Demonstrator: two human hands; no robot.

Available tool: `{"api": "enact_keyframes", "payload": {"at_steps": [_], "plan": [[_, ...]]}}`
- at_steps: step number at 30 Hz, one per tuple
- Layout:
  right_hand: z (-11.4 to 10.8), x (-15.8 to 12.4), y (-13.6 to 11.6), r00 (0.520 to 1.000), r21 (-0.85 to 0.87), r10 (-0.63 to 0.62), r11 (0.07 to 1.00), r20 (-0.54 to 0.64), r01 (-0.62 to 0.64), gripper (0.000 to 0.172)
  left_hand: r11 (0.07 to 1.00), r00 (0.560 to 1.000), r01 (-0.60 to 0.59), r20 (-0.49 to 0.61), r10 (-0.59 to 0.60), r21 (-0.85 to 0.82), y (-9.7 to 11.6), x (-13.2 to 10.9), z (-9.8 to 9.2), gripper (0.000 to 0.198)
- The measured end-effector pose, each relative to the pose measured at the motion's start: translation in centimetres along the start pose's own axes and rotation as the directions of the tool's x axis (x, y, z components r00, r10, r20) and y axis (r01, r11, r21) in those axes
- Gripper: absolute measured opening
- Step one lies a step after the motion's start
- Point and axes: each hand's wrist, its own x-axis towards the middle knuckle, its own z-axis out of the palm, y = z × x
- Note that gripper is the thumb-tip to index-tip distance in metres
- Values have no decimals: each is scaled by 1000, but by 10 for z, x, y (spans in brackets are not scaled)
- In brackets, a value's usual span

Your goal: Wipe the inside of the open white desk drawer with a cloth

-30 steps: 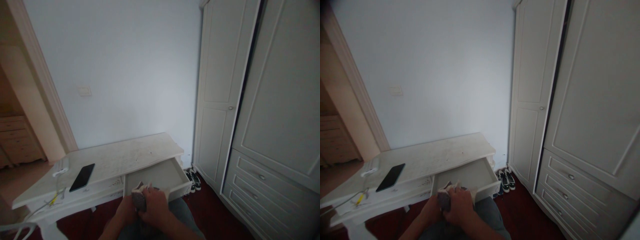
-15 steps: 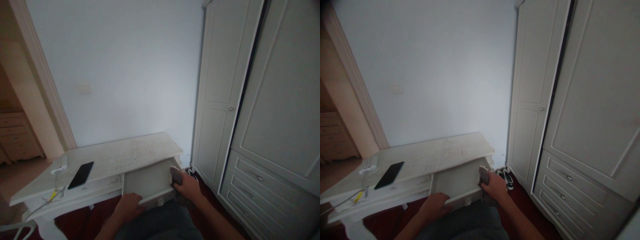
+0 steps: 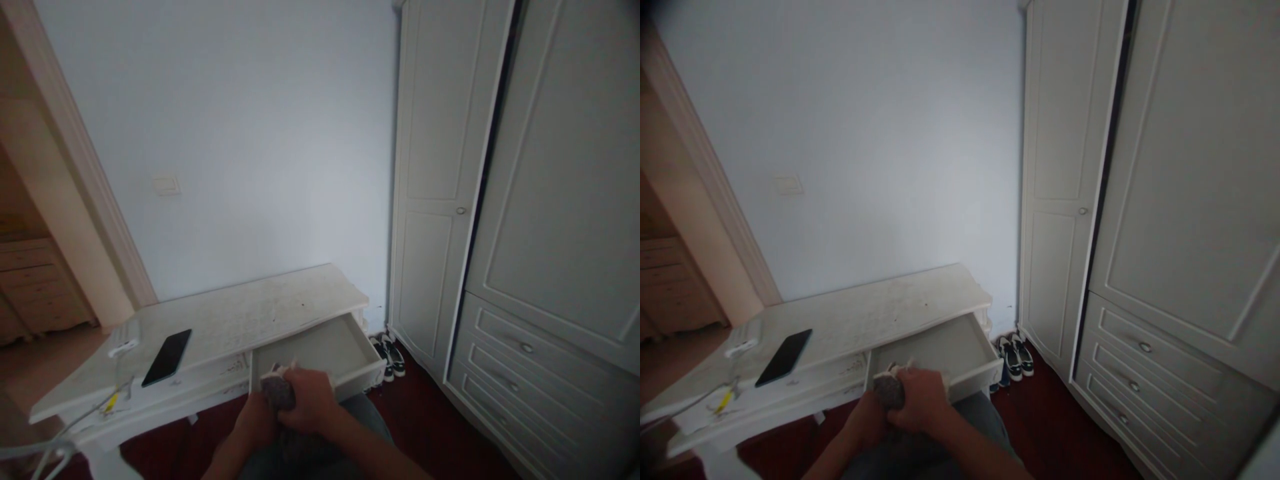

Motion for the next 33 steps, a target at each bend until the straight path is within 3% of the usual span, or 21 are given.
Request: {"api": "enact_keyframes", "payload": {"at_steps": [3,6,10,13,17,22,27,30,33], "plan": [[-14,-8,28,999,-25,40,999,-4,-41,45,999,999,48,10,-48,6,5,-2,-3,42],[-39,-17,70,985,-82,170,982,-43,-173,43,997,997,75,-25,-74,26,10,-5,-6,49],[-72,-25,122,928,-143,348,920,-134,-366,51,997,997,70,-24,-69,43,11,-6,-7,49],[-82,-28,137,896,-176,412,882,-163,-438,48,997,998,68,-20,-68,46,10,-5,-7,50],[-73,-26,121,926,-195,344,908,-155,-370,46,998,998,53,-19,-52,46,9,-4,-7,52],[-43,-13,69,977,-120,201,971,-66,-208,43,996,998,66,-24,-65,63,11,-4,-9,49],[-13,0,26,997,-71,75,995,-9,-75,46,993,997,79,-2,-79,83,10,-3,-8,49],[-7,1,20,998,-53,67,996,-3,-67,46,993,997,76,6,-77,92,9,-3,-6,47],[-13,-4,35,993,-37,113,993,-18,-114,45,993,996,94,-15,-93,75,8,-4,-5,55]]}}
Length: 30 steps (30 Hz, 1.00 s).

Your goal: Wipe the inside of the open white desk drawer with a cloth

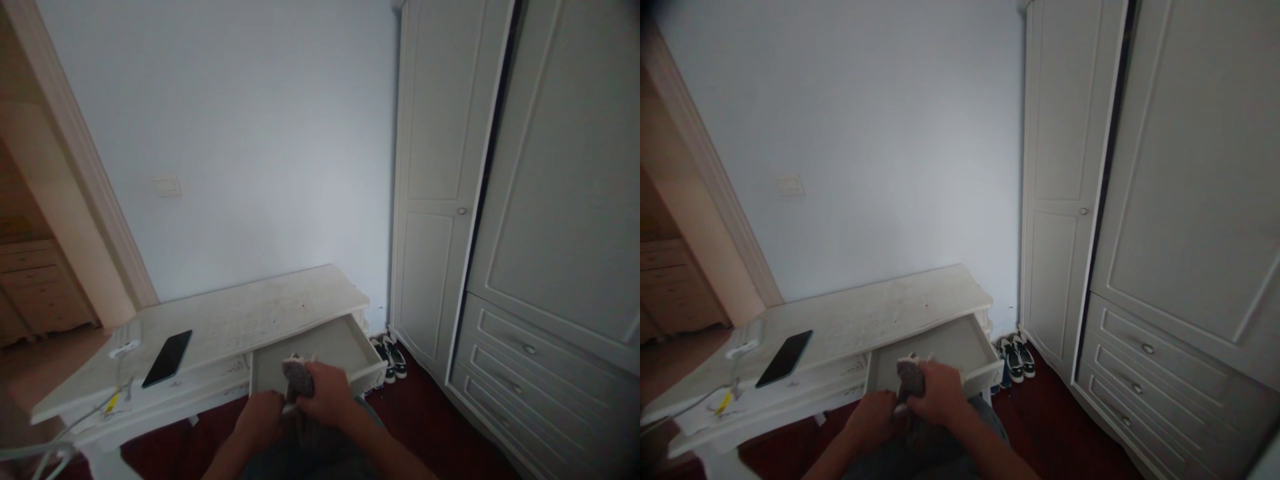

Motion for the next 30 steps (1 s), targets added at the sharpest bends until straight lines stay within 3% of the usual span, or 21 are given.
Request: {"api": "enact_keyframes", "payload": {"at_steps": [8,12,16,25,30], "plan": [[-53,-8,92,959,-105,265,956,-100,-275,56,999,1000,-26,-7,25,-35,-1,-1,1,51],[-60,-13,108,947,-167,284,937,-147,-307,52,999,1000,-24,-8,24,-28,-1,-1,2,49],[-47,-15,90,971,-198,201,954,-129,-224,52,1000,1000,-20,-5,20,-14,-1,0,2,51],[-4,-1,7,1000,-87,16,996,-3,-16,48,999,1000,-9,-8,8,-31,4,-1,-4,57],[3,-1,1,1000,-17,-20,1000,5,20,51,999,999,35,8,-35,-1,6,-2,-6,55]]}}
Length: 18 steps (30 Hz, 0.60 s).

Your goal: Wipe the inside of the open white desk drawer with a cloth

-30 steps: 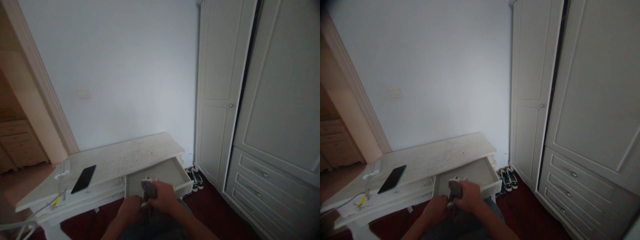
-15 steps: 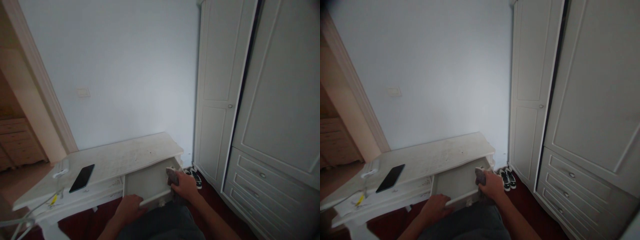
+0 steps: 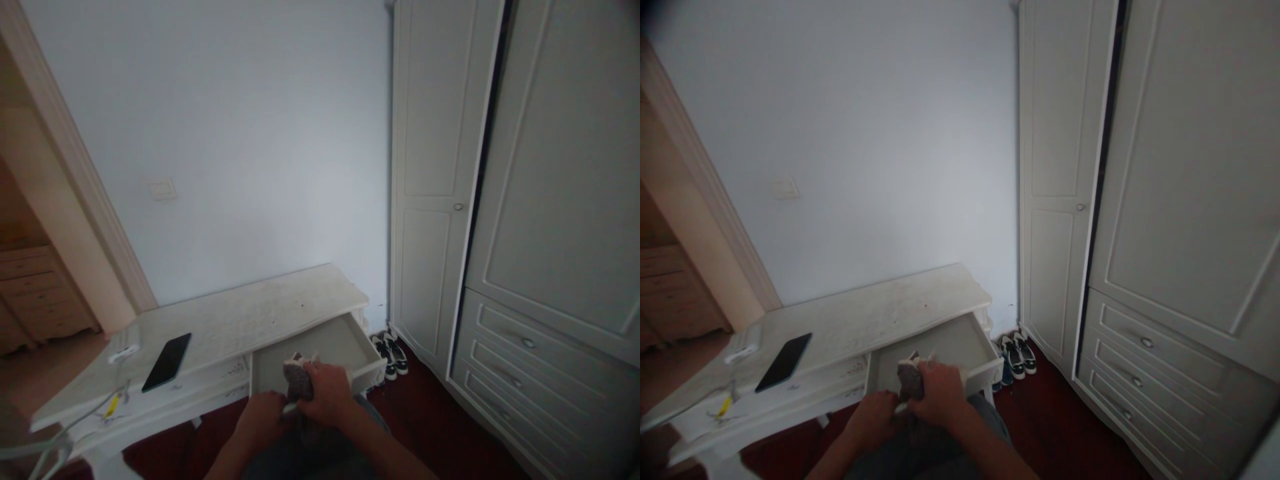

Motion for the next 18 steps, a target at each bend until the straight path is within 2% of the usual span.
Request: {"api": "enact_keyframes", "payload": {"at_steps": [5,12,15,18], "plan": [[-19,-7,36,1000,37,17,999,-17,-16,46,999,999,-35,-6,34,-31,-2,-2,0,51],[-56,-14,104,960,-96,263,958,-93,-272,57,999,999,-29,19,30,-45,-2,-3,-1,48],[-60,-16,115,956,-129,273,950,-107,-285,57,999,999,-31,13,31,-35,-3,-1,1,48],[-57,-17,114,961,-148,254,952,-112,-269,54,999,999,-32,15,32,-26,-4,0,3,47]]}}
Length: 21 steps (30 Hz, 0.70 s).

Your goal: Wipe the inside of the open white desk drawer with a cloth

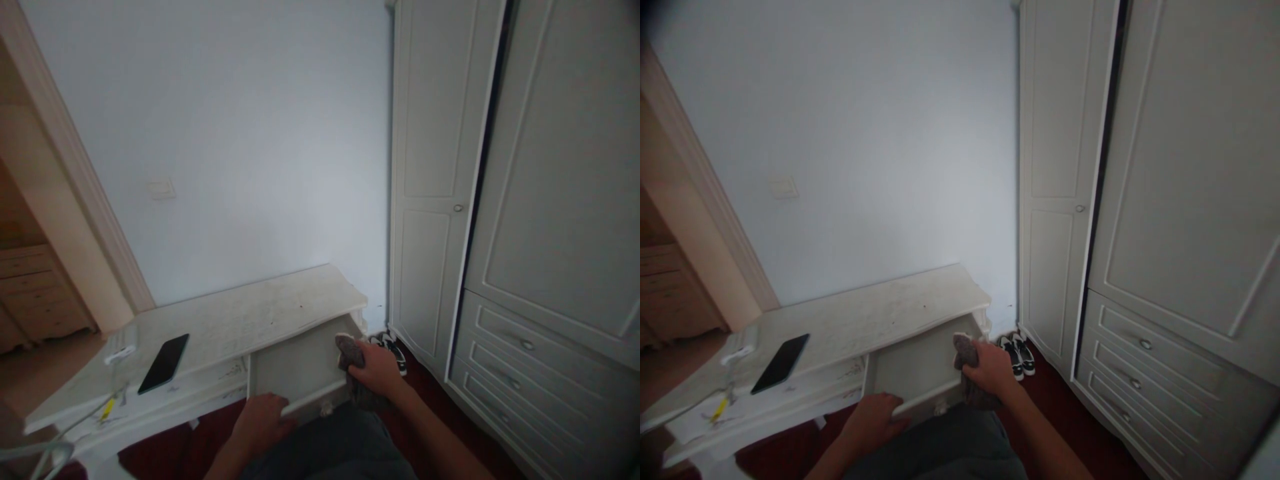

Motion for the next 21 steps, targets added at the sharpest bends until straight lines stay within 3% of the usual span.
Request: {"api": "enact_keyframes", "payload": {"at_steps": [10,14,18,21], "plan": [[3,-1,-3,1000,3,26,1000,-9,-26,60,1000,1000,-3,4,3,9,0,-1,-1,48],[-1,-2,-7,1000,-5,6,1000,6,-6,51,1000,1000,-5,0,5,19,1,-1,-2,48],[-5,-3,-27,994,-17,-83,996,67,85,49,1000,1000,-14,0,14,13,1,-1,-3,50],[1,-5,-55,983,-5,-156,988,93,157,48,1000,1000,-10,-5,10,11,2,-1,-4,50]]}}
